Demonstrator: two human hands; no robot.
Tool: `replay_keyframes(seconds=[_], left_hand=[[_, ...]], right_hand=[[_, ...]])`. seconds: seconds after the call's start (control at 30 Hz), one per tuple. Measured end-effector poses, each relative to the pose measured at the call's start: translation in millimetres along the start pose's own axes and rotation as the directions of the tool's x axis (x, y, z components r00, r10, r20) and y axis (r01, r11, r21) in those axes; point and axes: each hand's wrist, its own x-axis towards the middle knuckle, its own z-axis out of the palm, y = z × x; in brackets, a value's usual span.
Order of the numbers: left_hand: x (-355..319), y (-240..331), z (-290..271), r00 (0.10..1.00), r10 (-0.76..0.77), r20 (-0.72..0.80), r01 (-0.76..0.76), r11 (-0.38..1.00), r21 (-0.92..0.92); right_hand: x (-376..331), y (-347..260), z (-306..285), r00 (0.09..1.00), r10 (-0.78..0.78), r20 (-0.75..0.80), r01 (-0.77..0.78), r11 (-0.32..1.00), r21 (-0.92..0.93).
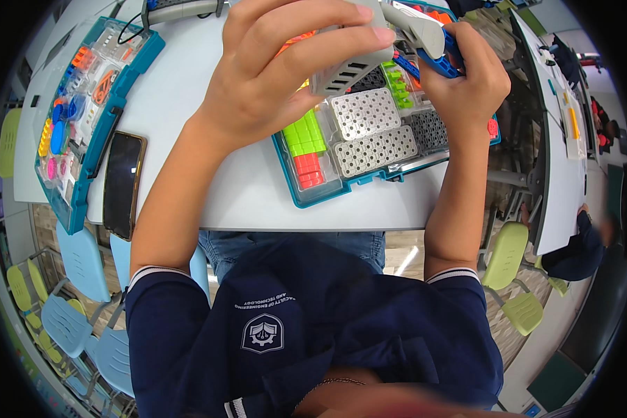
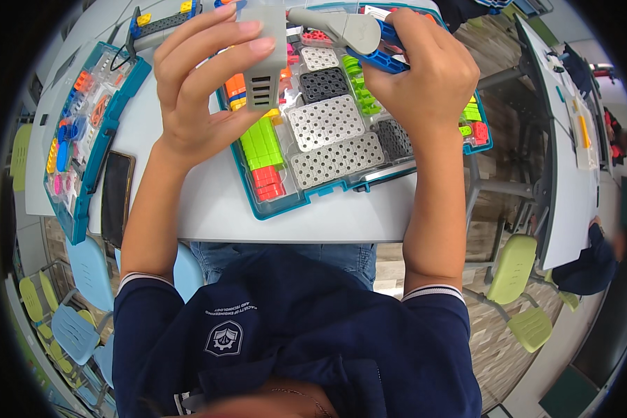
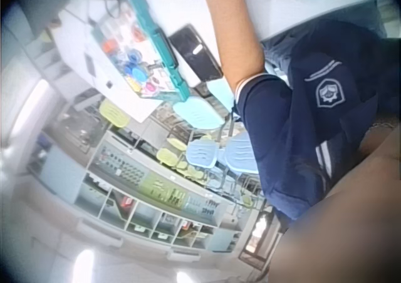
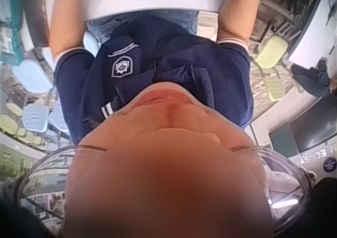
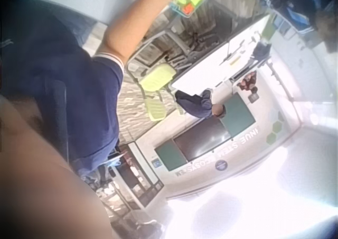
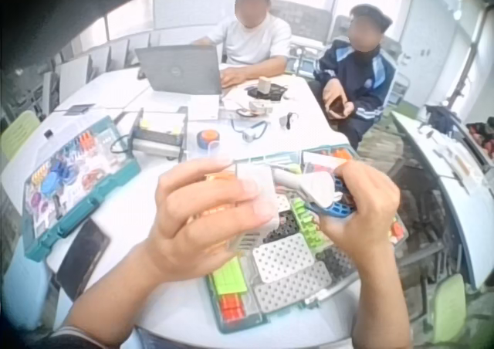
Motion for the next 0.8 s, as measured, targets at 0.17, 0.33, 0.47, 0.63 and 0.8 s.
replay_keyframes(seconds=[0.17, 0.33, 0.47, 0.63, 0.8], left_hand=[[2, -2, 14, 0.994, -0.079, -0.074, 0.051, 0.946, -0.321], [6, 0, 2, 0.977, -0.19, 0.096, 0.213, 0.871, -0.443], [12, 2, 1, 0.985, -0.163, 0.065, 0.175, 0.892, -0.417], [7, 7, -3, 0.973, -0.211, 0.096, 0.232, 0.878, -0.419], [-3, 1, 5, 0.983, -0.166, 0.082, 0.184, 0.909, -0.375]], right_hand=[[3, 1, 1, 0.999, -0.02, -0.037, 0.021, 0.999, 0.028], [3, 9, -8, 0.994, -0.055, 0.092, 0.061, 0.996, -0.063], [2, 14, -8, 0.992, -0.083, 0.092, 0.09, 0.993, -0.072], [2, 21, -4, 0.992, -0.114, 0.056, 0.117, 0.992, -0.045], [-4, 28, -2, 0.989, -0.11, 0.1, 0.116, 0.992, -0.057]])
